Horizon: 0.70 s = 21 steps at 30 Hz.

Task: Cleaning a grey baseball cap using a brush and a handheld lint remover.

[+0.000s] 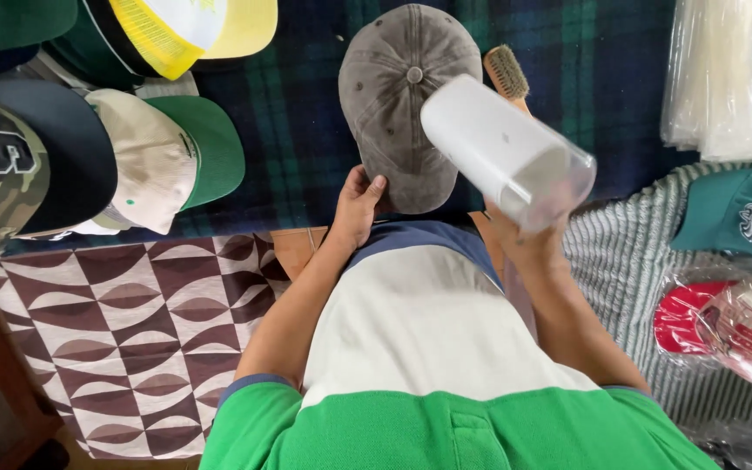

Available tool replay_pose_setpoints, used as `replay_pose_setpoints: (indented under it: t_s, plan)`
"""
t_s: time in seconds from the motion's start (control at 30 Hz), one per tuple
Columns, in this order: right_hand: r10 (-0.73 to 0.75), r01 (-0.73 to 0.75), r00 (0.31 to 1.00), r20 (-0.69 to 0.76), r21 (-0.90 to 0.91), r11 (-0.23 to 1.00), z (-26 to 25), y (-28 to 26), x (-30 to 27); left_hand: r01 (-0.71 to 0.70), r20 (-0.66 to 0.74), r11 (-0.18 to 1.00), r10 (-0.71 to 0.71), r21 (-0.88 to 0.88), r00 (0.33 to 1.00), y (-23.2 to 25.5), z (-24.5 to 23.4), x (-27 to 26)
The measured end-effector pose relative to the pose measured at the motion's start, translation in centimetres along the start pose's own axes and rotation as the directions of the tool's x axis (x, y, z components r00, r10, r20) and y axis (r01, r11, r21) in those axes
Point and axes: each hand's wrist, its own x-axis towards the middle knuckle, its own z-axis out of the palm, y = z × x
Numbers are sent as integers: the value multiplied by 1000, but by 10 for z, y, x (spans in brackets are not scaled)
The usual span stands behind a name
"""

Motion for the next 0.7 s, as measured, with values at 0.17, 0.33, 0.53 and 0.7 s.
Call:
replay_pose_setpoints:
  t_s: [0.17,0.33,0.53,0.7]
  plan:
    - [-36,32,995,-92,-42,999,3,-13,-10,31,-26,999,-30,29,999,-13,-4,4]
    - [-119,111,982,-146,-59,992,11,-42,3,-26,-10,999,26,47,1000,-18,-13,10]
    - [-50,50,999,2,-54,997,9,-64,24,-28,49,1000,28,0,998,-8,-8,9]
    - [41,-34,988,150,-50,998,-9,-67,34,-37,22,999,36,22,999,-10,-7,9]
